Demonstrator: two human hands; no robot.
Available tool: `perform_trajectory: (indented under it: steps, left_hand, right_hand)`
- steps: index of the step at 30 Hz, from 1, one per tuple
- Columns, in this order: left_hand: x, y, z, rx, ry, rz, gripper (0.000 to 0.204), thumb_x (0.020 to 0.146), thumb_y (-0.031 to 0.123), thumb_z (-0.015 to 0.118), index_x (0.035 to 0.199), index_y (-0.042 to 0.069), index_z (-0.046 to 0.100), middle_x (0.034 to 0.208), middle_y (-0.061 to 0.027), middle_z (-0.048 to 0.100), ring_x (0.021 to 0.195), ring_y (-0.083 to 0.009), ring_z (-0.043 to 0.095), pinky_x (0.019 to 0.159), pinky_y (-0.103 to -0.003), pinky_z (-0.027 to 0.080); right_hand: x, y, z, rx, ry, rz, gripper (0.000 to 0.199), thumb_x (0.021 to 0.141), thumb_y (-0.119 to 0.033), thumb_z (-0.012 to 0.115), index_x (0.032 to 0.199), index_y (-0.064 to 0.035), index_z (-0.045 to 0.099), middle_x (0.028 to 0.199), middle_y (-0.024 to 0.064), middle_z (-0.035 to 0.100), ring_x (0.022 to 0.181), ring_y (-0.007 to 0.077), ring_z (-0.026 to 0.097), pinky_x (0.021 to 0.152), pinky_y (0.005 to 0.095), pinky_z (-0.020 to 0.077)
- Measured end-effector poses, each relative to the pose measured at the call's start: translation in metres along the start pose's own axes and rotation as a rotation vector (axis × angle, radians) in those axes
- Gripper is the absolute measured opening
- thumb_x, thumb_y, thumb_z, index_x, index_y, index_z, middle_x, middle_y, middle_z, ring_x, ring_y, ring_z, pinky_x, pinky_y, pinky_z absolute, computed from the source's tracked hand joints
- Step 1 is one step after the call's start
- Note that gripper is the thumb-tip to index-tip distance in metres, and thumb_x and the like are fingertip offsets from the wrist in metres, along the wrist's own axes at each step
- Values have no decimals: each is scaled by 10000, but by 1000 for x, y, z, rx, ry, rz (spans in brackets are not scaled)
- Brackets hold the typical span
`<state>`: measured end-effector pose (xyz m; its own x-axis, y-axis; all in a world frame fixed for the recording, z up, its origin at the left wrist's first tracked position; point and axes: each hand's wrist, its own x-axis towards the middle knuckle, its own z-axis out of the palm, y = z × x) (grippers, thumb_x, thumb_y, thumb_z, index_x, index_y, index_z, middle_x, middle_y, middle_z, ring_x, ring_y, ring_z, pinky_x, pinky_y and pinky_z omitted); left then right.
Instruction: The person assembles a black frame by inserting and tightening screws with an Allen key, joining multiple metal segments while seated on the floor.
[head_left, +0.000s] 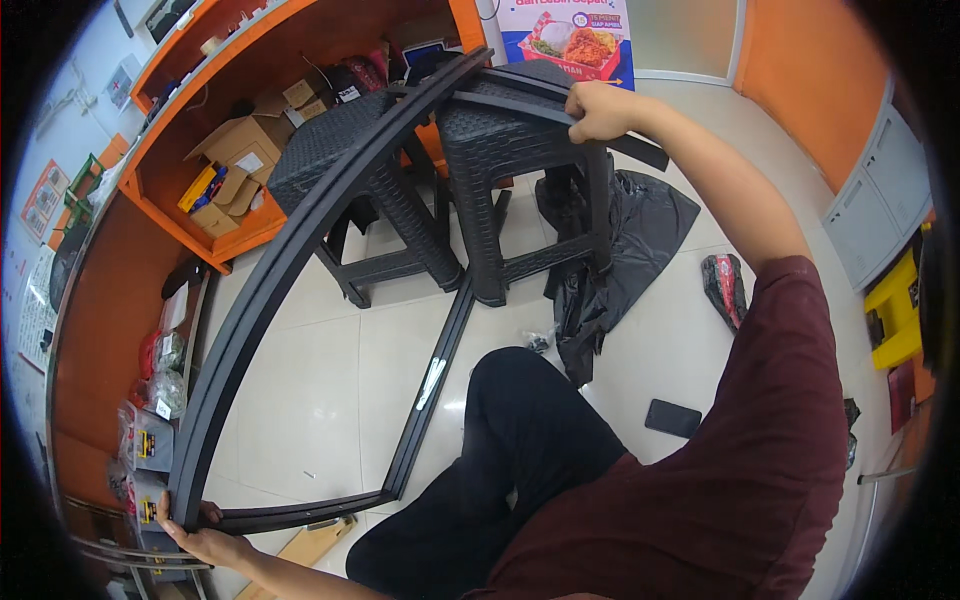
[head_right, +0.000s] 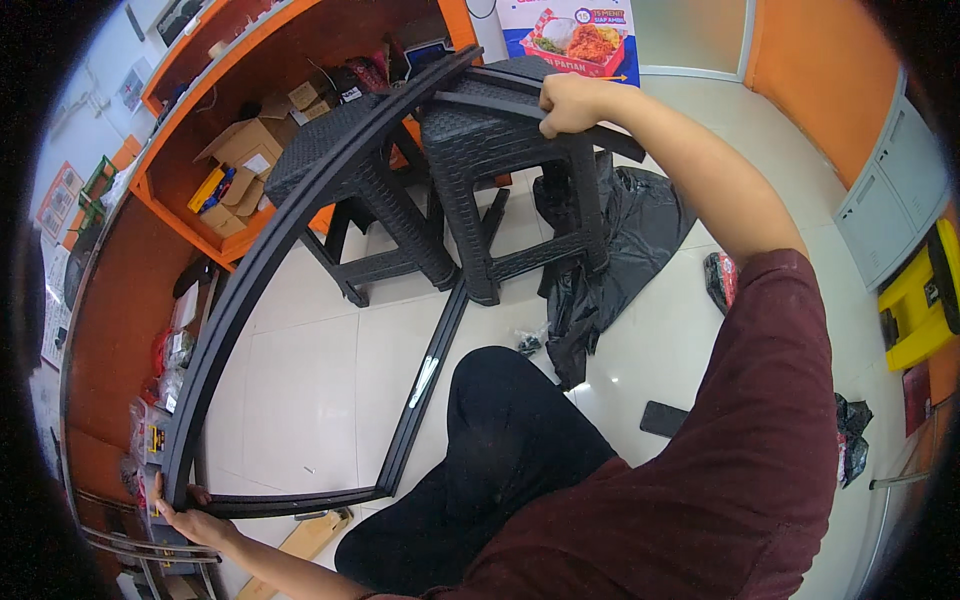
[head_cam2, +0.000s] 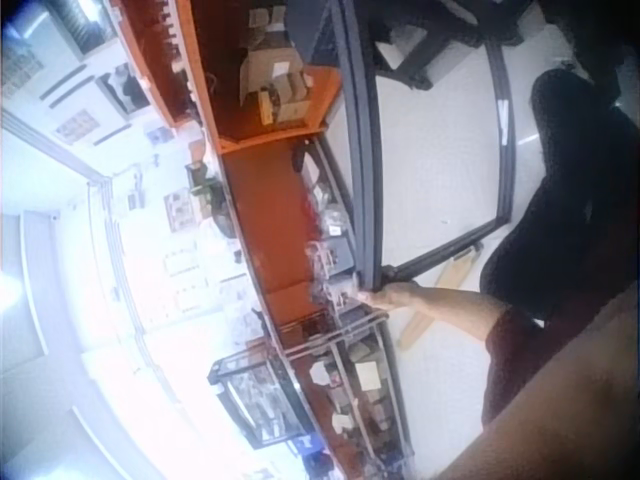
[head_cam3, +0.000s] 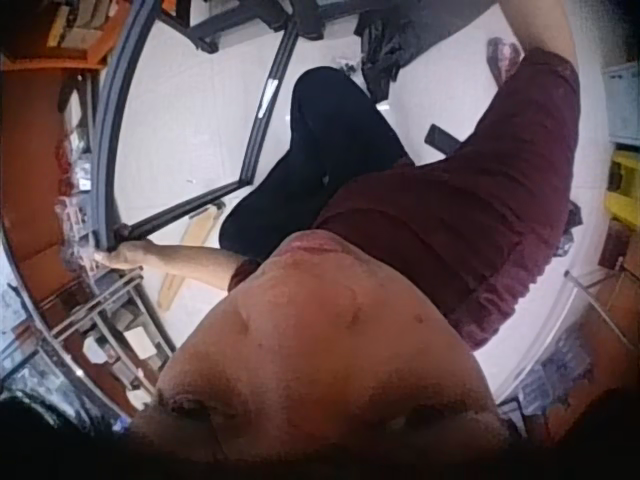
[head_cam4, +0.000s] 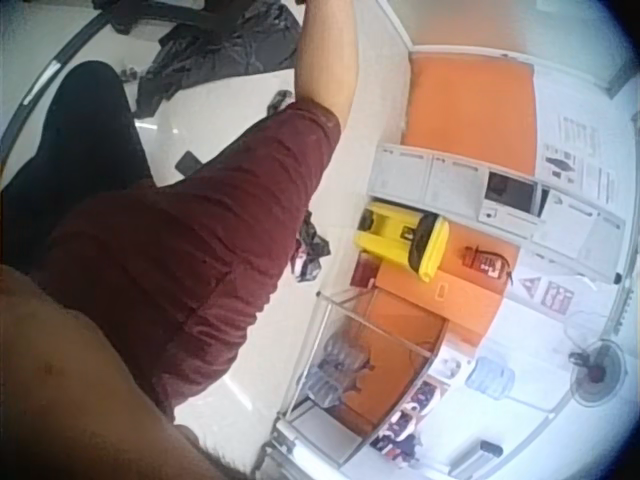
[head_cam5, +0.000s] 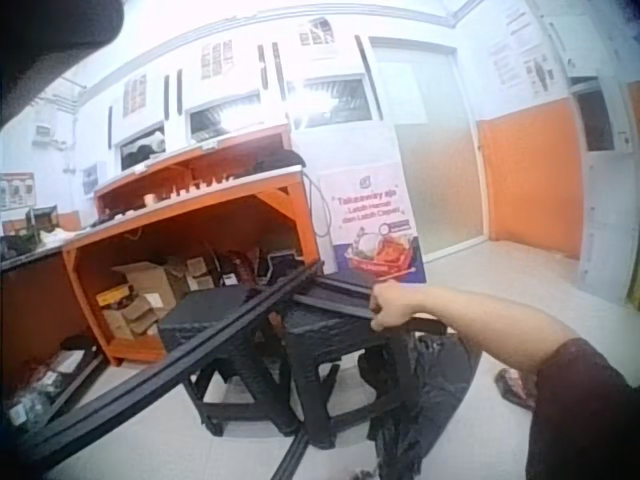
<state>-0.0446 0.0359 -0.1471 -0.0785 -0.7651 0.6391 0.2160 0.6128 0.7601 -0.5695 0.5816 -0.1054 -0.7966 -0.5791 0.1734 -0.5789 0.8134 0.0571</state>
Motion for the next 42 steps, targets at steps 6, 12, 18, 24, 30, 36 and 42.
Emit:
perform_trajectory:
  steps: [6,12,18,24,30,36,42]
  left_hand:
    - [4,-12,-6,16,-27,-16,553,1094,506,273,1232,96,618,700,-8,484,519,-83,376,486,-219,285]
    - [4,-7,-4,4,-35,-11,545,1092,499,281,1242,97,617,712,-13,494,516,-84,369,481,-219,291]
    - [3,-3,-3,-1,22,-39,524,1088,498,296,1226,111,622,716,-22,503,501,-87,365,469,-222,299]
    - [0,-3,4,-31,23,-56,510,1086,491,308,1230,107,612,693,-28,495,492,-90,368,466,-223,309]
    - [4,-8,-7,-60,-32,-45,483,1080,474,324,1229,109,603,678,-34,490,494,-99,380,471,-230,309]
    - [3,-7,-9,-14,-31,-13,468,1086,429,302,1227,103,607,678,-38,488,505,-99,383,474,-233,306]
    - [0,-3,-2,-9,33,-19,425,1088,370,306,1221,105,610,652,-30,463,515,-107,384,489,-232,308]
  right_hand:
    - [-5,2,18,-14,372,-43,311,799,-179,646,1045,-5,724,993,205,717,1107,418,631,954,479,508]
    - [4,-28,8,-398,110,76,349,909,-251,609,1152,-8,668,1007,190,725,1102,372,651,941,562,495]
    - [10,-44,13,-305,135,53,525,965,-470,607,1161,16,641,1051,195,719,1081,391,653,906,574,505]
    - [25,-20,38,-208,372,124,476,1005,-404,560,1156,37,654,1062,245,699,1071,418,647,950,593,466]
    - [41,4,19,-105,296,151,470,988,-362,586,996,95,699,1058,317,680,1028,496,650,949,532,517]
    - [33,14,13,-73,243,211,459,969,-342,612,985,110,692,1043,326,689,1011,467,673,923,516,532]
    - [32,24,7,-58,220,222,441,955,-341,649,1041,92,644,1071,309,679,1043,461,659,899,515,522]
